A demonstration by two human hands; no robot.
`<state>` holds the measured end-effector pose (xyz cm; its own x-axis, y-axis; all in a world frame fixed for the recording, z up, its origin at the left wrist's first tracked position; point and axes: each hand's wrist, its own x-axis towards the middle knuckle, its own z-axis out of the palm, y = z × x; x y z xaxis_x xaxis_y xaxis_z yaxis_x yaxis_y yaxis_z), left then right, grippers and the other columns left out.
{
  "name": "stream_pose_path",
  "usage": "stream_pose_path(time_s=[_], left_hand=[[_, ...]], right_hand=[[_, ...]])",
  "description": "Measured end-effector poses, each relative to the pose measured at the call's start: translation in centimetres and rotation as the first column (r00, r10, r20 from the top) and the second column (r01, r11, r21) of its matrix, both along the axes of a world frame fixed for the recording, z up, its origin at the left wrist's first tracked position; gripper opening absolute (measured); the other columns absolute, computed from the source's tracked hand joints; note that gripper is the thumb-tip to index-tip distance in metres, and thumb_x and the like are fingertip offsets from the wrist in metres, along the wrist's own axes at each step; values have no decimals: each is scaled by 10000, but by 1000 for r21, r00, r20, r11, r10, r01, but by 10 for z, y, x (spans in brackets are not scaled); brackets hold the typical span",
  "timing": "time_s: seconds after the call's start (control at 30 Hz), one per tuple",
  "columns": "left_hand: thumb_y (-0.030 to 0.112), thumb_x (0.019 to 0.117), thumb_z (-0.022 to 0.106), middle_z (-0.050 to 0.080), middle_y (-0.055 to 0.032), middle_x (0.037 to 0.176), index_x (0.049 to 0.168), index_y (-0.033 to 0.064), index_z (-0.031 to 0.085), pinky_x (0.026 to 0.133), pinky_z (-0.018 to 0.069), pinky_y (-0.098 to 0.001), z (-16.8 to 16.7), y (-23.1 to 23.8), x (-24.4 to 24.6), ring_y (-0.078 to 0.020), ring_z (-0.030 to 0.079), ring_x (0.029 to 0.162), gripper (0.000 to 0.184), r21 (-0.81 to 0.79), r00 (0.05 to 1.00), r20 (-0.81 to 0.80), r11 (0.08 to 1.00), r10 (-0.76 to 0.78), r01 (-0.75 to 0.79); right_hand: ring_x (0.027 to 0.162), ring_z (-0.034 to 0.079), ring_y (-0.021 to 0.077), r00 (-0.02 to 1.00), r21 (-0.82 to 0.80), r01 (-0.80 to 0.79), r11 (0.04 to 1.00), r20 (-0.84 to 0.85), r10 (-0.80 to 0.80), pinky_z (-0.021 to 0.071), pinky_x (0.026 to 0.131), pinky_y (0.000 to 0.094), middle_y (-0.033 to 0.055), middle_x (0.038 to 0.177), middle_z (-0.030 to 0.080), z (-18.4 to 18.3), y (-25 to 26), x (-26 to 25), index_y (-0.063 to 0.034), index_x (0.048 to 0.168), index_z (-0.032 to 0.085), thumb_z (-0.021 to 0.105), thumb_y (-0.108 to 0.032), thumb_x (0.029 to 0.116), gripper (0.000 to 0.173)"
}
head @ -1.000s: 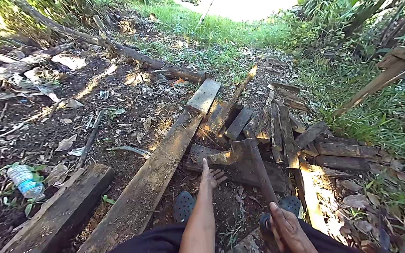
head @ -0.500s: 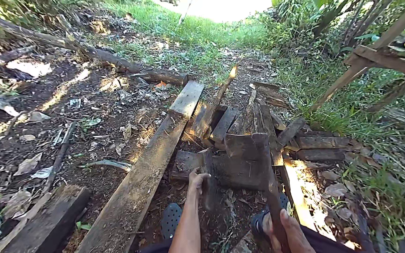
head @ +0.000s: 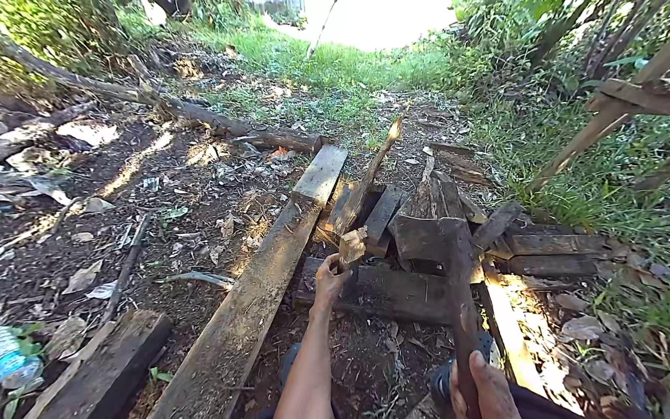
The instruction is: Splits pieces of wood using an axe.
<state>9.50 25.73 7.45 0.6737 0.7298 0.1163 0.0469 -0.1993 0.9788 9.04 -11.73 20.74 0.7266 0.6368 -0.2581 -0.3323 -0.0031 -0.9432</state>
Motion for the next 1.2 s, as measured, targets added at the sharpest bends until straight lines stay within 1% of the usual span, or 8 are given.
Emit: stream_pose_path(time_s=[0.13, 0.4, 0.77, 0.83, 0.9, 0.97, 1.07, 1.2], left_hand=[[147, 763, 860, 760, -37, 1071, 1275, 47, 660, 902, 620, -335, 6, 5, -9, -106, 733, 975, 559, 100, 994, -108, 994, -21, 31], [146, 775, 861, 761, -42, 1094, 1260, 49, 668, 924, 619, -341, -4, -8, -19, -102, 733, 1004, 531, 213, 998, -40, 976, -39, 46], [119, 768, 869, 755, -76, 1137, 1254, 32, 669, 927, 625, -334, 0, -13, -23, -115, 733, 1037, 533, 217, 998, -21, 974, -67, 70], [123, 765, 870, 757, -70, 1133, 1257, 34, 668, 920, 626, -335, 0, -14, -23, -113, 735, 1033, 539, 215, 997, -30, 974, -65, 70], [141, 769, 872, 759, -53, 1129, 1252, 46, 670, 917, 630, -334, -2, -14, -24, -106, 735, 1030, 533, 217, 997, -42, 974, -62, 70], [162, 784, 869, 752, -59, 1150, 1250, 50, 675, 937, 623, -345, -2, -16, -24, -118, 728, 1054, 516, 219, 996, -60, 973, -64, 76], [184, 809, 849, 724, -98, 1221, 1301, 43, 651, 991, 591, -388, 3, -20, -15, -163, 705, 1121, 549, 233, 990, -118, 967, -75, 101], [205, 747, 880, 668, -149, 1326, 1462, 16, 509, 1068, 535, -440, -6, -28, -10, -222, 656, 1219, 828, 274, 979, -189, 954, -73, 124]], right_hand=[[409, 536, 145, 992, -62, -3, 998, 128, 11, 520, 395, 315, 14, 557, 540, 9, 12, -12, -93, 892, 608, 418, -723, 983, 664], [413, 558, 157, 959, -79, 6, 997, 284, 16, 528, 383, 326, 21, 576, 570, 31, 37, -24, -75, 988, 613, 366, -701, 1011, 673], [434, 567, 112, 808, 445, -33, 895, 539, -238, 526, 407, 301, -17, 585, 584, 77, 72, -12, -184, 959, 645, 397, -777, 949, 642], [416, 543, 104, 810, 329, 26, 944, 547, -213, 508, 387, 300, -31, 564, 559, 60, 74, -10, -171, 915, 620, 424, -776, 941, 636], [398, 513, 122, 845, -31, 75, 997, 533, -47, 494, 374, 330, -18, 544, 515, 20, 69, -7, -134, 898, 604, 417, -806, 925, 699], [439, 537, 193, 913, -419, -2, 908, 370, 172, 510, 441, 408, 34, 573, 538, -21, 63, 2, -121, 898, 637, 365, -870, 889, 797], [398, 527, 212, 959, -448, -47, 893, 229, 165, 501, 398, 399, 60, 548, 537, -34, 65, 5, -109, 855, 614, 343, -855, 906, 795], [377, 522, 196, 970, -413, -67, 908, 187, 157, 492, 373, 371, 52, 532, 532, -31, 59, 2, -113, 852, 601, 364, -836, 916, 764]])
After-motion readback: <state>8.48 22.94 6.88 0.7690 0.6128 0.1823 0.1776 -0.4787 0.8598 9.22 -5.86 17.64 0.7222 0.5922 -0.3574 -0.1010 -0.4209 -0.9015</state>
